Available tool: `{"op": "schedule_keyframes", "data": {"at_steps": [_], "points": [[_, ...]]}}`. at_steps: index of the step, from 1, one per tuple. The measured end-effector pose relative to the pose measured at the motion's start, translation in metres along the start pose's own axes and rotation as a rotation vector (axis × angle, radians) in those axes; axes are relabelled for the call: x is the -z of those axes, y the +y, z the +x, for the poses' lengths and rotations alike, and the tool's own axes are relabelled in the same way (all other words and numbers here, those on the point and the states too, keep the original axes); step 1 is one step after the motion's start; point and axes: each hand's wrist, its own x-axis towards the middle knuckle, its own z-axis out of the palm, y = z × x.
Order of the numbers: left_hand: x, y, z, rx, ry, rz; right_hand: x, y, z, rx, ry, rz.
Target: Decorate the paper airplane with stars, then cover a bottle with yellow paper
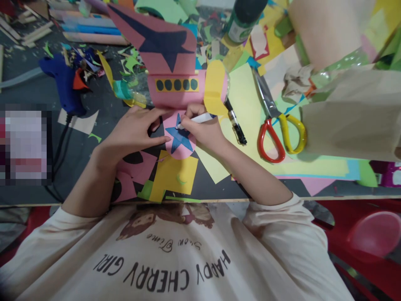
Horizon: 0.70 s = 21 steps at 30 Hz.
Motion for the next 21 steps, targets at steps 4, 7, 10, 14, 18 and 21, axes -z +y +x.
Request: {"op": "schedule_keyframes", "data": {"at_steps": [4, 7, 10, 14, 18, 21], "points": [[-0.0002, -0.0003, -0.0002, -0.004, 0.005, -0.009, -0.0011, -0.0045, -0.0008, -0.004, 0.04, -0.085], [-0.0012, -0.0014, -0.0002, -0.011, 0.011, -0.01, -0.0014, -0.0063, -0.0002, -0.007, 0.026, -0.102], [-0.0015, -0.0021, -0.0001, -0.013, 0.009, 0.004, -0.0012, -0.0058, 0.0001, -0.016, 0.02, -0.065], [-0.0006, -0.0013, 0.0, -0.014, 0.001, 0.006, -0.0005, -0.0039, -0.001, 0.005, 0.036, -0.06], [0.0004, -0.0003, -0.0003, -0.007, -0.001, 0.008, -0.0005, -0.003, -0.0015, 0.002, 0.028, -0.072], [0.0005, -0.0006, -0.0007, -0.006, 0.005, 0.004, -0.0006, -0.0029, 0.0005, 0.003, 0.019, -0.061]]}}
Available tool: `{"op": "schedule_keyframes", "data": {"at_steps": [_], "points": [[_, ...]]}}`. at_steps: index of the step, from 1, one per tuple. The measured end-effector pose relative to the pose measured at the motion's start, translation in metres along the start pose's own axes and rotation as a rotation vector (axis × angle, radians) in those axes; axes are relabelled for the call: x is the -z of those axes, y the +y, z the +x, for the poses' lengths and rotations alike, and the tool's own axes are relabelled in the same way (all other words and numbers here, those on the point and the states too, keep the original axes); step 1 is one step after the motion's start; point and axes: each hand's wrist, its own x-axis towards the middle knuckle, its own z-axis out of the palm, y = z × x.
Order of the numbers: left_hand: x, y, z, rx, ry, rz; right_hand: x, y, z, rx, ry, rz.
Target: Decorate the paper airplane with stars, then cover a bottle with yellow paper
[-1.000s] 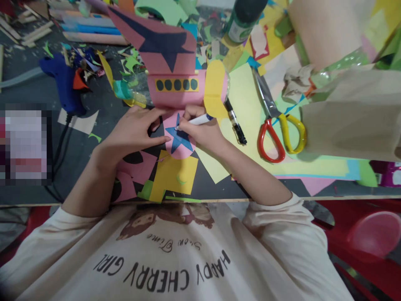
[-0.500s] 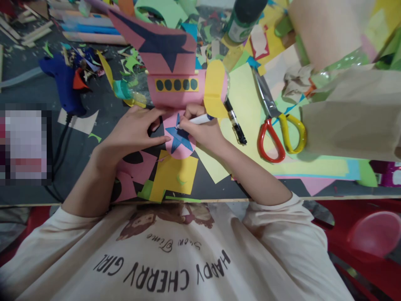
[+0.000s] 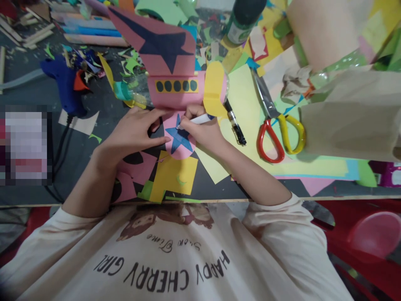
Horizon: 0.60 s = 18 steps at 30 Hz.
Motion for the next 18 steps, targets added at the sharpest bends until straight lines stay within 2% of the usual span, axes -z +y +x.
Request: {"op": "schedule_keyframes", "data": {"at_steps": [5, 11, 14, 16, 18], "points": [[-0.002, -0.002, 0.0, -0.019, 0.005, 0.008, 0.004, 0.004, 0.003, 0.032, 0.008, 0.022], [-0.005, -0.004, -0.001, -0.055, 0.093, -0.013, 0.011, 0.0, -0.01, 0.279, -0.051, -0.059], [-0.005, -0.004, -0.002, -0.048, 0.15, -0.022, 0.012, -0.012, -0.021, 0.386, -0.007, -0.073], [-0.004, -0.004, -0.003, -0.027, 0.181, -0.016, 0.015, -0.02, -0.028, 0.363, 0.067, -0.063], [-0.004, -0.004, -0.003, -0.009, 0.197, -0.014, 0.021, -0.027, -0.032, 0.222, 0.133, -0.058]]}}
